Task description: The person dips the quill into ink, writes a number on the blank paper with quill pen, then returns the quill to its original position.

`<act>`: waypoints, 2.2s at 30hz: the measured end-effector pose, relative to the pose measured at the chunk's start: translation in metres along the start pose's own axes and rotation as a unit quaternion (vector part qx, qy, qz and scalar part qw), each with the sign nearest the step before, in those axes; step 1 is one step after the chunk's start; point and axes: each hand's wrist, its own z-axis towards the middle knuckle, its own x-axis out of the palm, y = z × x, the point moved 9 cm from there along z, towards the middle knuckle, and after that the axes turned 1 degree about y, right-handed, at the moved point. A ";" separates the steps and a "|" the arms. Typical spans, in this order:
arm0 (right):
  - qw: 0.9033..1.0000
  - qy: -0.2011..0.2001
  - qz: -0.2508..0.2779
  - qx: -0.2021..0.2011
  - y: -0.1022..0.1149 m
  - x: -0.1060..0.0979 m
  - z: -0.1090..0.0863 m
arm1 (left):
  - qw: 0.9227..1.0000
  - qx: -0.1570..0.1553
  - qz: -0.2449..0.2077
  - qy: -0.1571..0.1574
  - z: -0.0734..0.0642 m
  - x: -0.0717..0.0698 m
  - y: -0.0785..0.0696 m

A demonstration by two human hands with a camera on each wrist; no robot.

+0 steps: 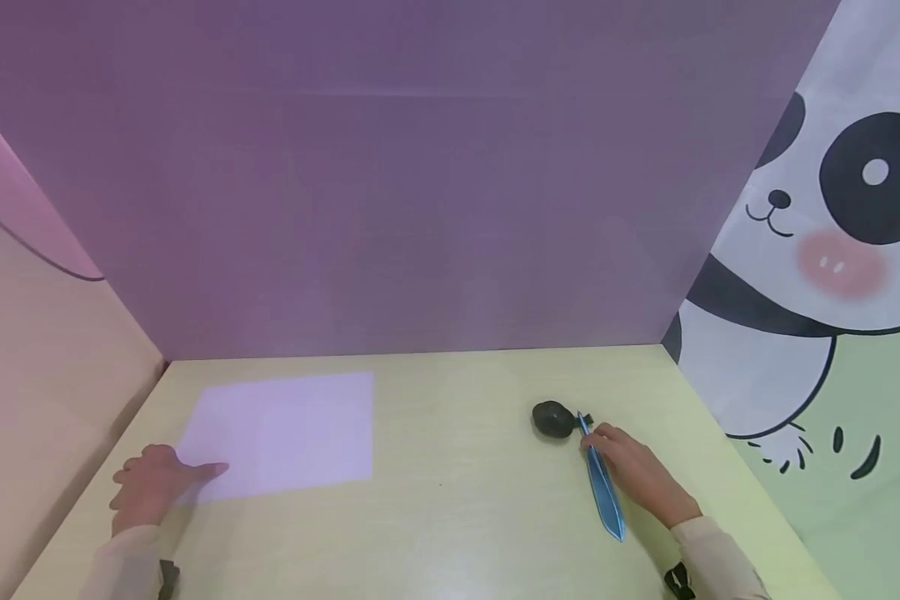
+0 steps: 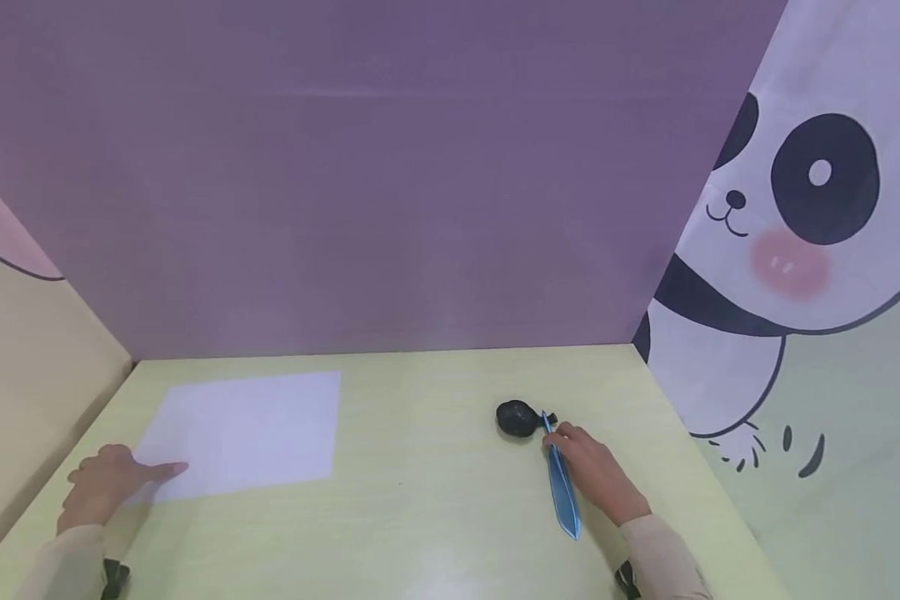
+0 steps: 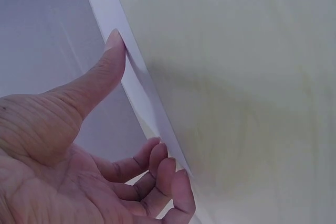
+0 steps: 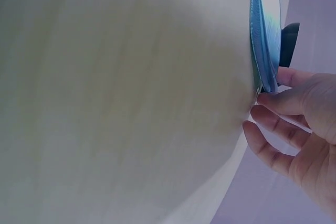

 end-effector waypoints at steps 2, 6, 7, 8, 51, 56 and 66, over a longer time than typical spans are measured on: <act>1.000 -0.002 -0.001 -0.001 0.000 0.000 0.000 | 1.000 0.000 -0.001 0.000 0.001 0.000 0.002; 1.000 0.000 -0.004 -0.003 -0.002 0.001 0.001 | 1.000 0.001 0.002 -0.006 0.002 -0.001 0.001; 1.000 0.002 -0.005 -0.002 -0.002 0.002 0.001 | 1.000 0.003 0.004 -0.007 0.001 -0.002 0.000; 1.000 0.005 -0.006 -0.002 -0.002 0.002 0.001 | 1.000 0.004 0.006 -0.006 0.001 -0.002 -0.001; 0.996 -0.085 -0.016 -0.035 -0.011 -0.033 -0.001 | 0.999 0.019 -0.024 0.010 -0.011 -0.007 0.000; 0.992 -0.123 0.016 0.008 -0.017 -0.047 0.004 | 0.999 0.011 -0.033 -0.003 -0.008 -0.008 0.003; 0.934 -0.158 0.248 0.201 -0.041 -0.038 0.018 | 0.998 -0.002 -0.053 -0.019 -0.008 -0.014 0.008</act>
